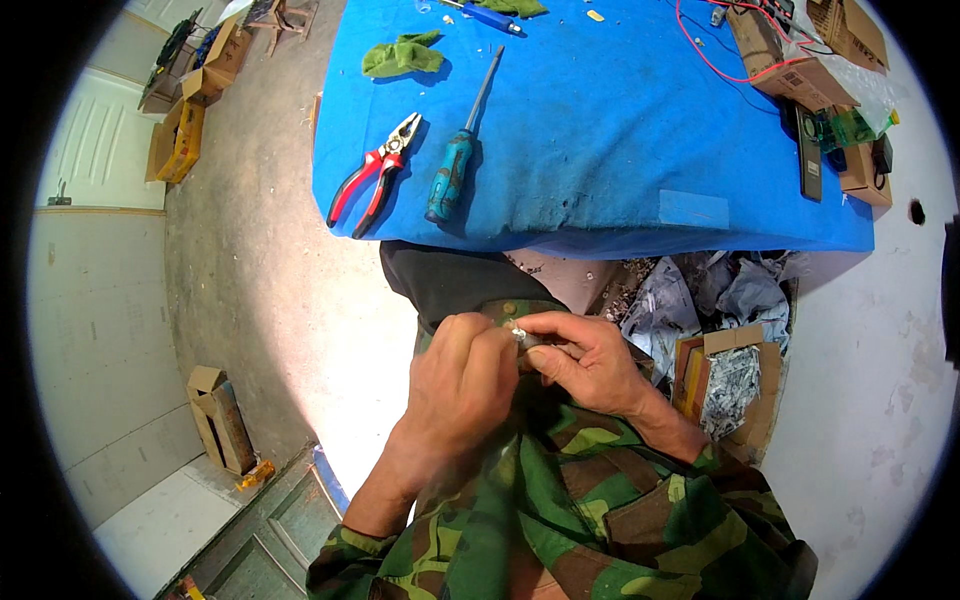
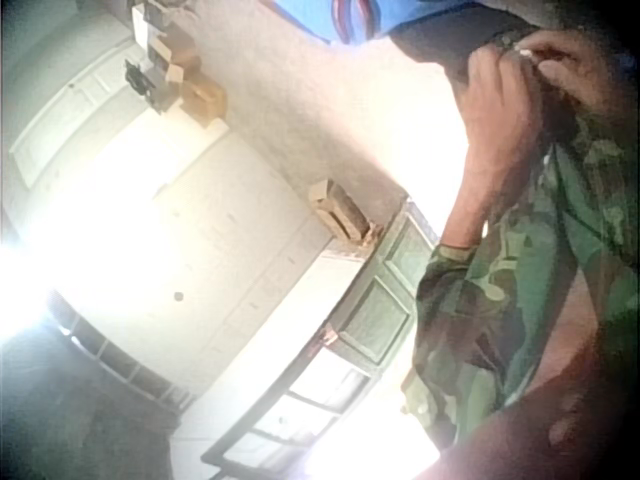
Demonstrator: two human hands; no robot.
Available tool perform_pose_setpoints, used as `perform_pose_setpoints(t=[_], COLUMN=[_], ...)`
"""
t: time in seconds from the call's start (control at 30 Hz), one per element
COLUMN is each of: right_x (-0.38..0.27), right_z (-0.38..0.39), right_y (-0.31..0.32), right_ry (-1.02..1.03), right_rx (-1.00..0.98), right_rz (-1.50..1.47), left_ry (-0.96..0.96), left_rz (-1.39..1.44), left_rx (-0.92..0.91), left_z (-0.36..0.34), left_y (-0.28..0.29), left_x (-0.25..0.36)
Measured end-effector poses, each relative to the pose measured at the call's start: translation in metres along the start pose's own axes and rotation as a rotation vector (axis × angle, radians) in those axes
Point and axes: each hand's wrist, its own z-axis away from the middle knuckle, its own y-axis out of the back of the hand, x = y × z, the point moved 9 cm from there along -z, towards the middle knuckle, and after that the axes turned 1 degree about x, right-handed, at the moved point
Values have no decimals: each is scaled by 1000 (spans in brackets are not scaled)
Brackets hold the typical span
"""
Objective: The person disassembles a small electronic component using a screwdriver, handles internal pieces, and then cleans the casing with a green cloth.
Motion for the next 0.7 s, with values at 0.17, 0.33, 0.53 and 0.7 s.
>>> perform_pose_setpoints(t=[0.17,0.33,0.53,0.7], right_x=[0,-2,0,-8], right_z=[-2,-7,-9,-12], right_y=[1,0,0,-1], right_ry=[-67,-51,-16,143], right_rx=[-12,-13,-16,-39], right_rz=[31,94,160,294], left_ry=[36,31,8,-19], left_rz=[6,1,-2,-70], left_rx=[-83,-79,-126,-200], left_z=[-2,-1,-1,3], left_y=[0,4,5,-3], left_x=[-7,-12,-13,-13])
